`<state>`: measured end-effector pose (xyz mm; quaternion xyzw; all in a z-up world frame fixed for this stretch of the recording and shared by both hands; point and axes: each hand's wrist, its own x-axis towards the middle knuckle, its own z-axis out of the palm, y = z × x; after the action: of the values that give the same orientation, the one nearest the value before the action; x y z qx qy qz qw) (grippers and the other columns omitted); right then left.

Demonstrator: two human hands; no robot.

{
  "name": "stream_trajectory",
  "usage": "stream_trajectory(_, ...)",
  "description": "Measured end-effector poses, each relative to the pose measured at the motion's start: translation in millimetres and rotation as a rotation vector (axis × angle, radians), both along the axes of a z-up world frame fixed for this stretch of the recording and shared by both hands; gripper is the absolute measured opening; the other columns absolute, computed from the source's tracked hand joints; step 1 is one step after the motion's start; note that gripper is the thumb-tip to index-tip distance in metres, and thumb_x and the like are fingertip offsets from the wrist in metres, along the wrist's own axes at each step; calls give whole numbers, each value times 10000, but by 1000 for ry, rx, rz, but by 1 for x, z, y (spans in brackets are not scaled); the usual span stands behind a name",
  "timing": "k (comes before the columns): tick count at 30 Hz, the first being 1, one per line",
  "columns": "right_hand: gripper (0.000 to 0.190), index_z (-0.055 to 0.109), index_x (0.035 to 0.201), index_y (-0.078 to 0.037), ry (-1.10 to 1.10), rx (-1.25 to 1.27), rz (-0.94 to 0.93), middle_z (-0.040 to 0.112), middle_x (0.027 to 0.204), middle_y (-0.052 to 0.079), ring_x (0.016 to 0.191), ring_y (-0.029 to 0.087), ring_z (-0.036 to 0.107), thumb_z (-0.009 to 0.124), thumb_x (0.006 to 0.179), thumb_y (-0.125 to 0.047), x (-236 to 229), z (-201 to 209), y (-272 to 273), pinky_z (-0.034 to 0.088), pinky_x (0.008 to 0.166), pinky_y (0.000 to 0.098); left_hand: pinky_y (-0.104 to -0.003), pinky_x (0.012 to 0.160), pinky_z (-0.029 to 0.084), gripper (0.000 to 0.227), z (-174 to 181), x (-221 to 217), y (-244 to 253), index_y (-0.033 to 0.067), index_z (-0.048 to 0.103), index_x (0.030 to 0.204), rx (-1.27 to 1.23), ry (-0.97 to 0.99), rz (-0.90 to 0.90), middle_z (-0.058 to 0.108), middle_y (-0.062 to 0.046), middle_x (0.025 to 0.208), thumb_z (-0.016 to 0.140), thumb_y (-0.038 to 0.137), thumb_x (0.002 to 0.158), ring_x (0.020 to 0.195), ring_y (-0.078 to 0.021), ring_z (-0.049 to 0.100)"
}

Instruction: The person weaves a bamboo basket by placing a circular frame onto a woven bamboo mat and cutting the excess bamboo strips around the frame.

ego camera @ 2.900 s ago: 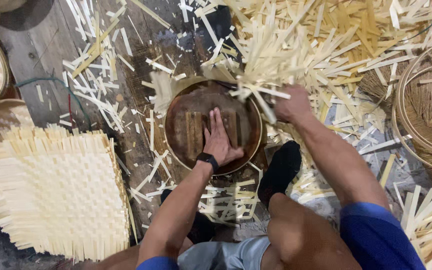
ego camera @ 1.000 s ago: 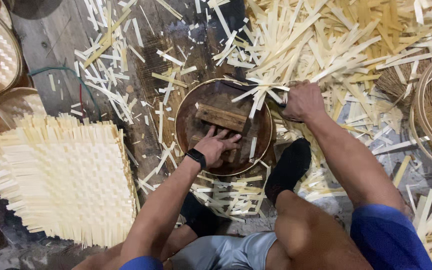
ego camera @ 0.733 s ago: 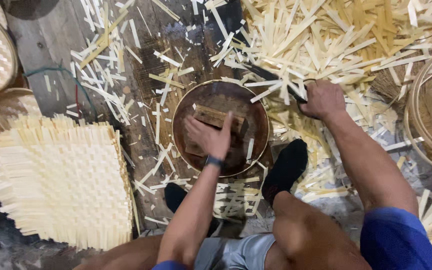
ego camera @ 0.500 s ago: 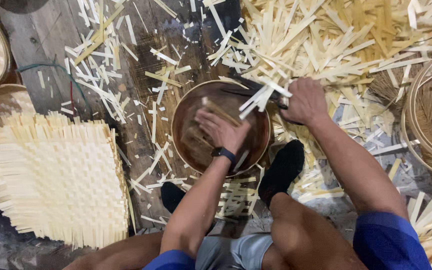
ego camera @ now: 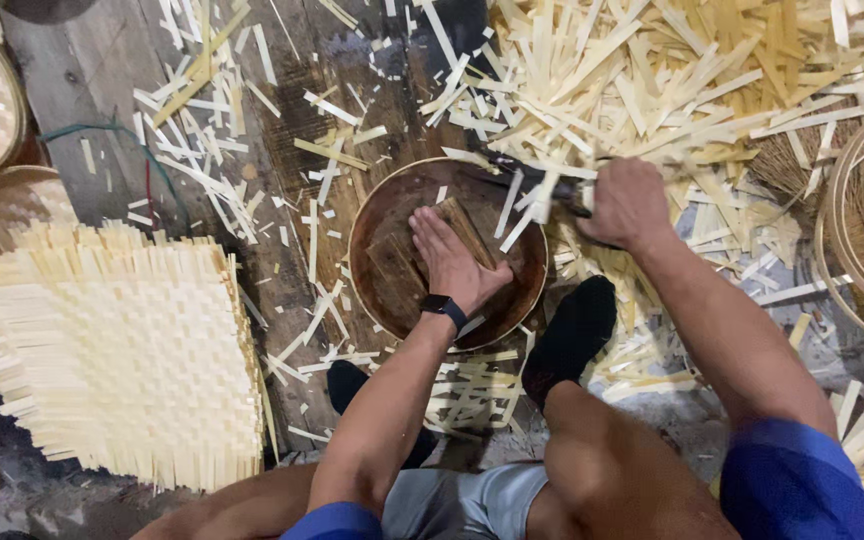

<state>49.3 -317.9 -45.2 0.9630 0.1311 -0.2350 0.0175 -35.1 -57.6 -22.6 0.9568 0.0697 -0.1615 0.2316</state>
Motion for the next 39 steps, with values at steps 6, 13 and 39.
stream_trajectory(6, 453, 688, 919, -80, 63, -51, 54, 638, 822, 101, 783, 240, 655, 706, 761, -505, 13, -16, 7, 562, 678, 412, -590, 1248, 9, 1471, 4, -3, 12, -166, -174, 1490, -28, -3, -52, -37, -434, 1596, 837, 474, 635, 1513, -575, -67)
stream_trajectory(13, 489, 682, 904, -134, 287, -125, -199, 639, 760, 108, 732, 241, 661, 526, 968, -593, 2, 5, -39, 592, 672, 436, -594, 1264, 29, 1483, 15, -7, 33, -148, -164, 1514, -113, 25, -275, 4, -418, 1610, 863, 404, 598, 1534, -559, -40)
stream_trajectory(39, 660, 551, 1286, 120, -132, 313, -627, 484, 1390, 397, 1240, 507, 499, 847, 812, -231, -71, -83, -87, 464, 1035, 493, -473, 981, 521, 435, 19, 111, 44, 82, 658, 1325, -161, -132, -565, 664, -187, 1214, 651, 371, 1000, 1135, -381, 614)
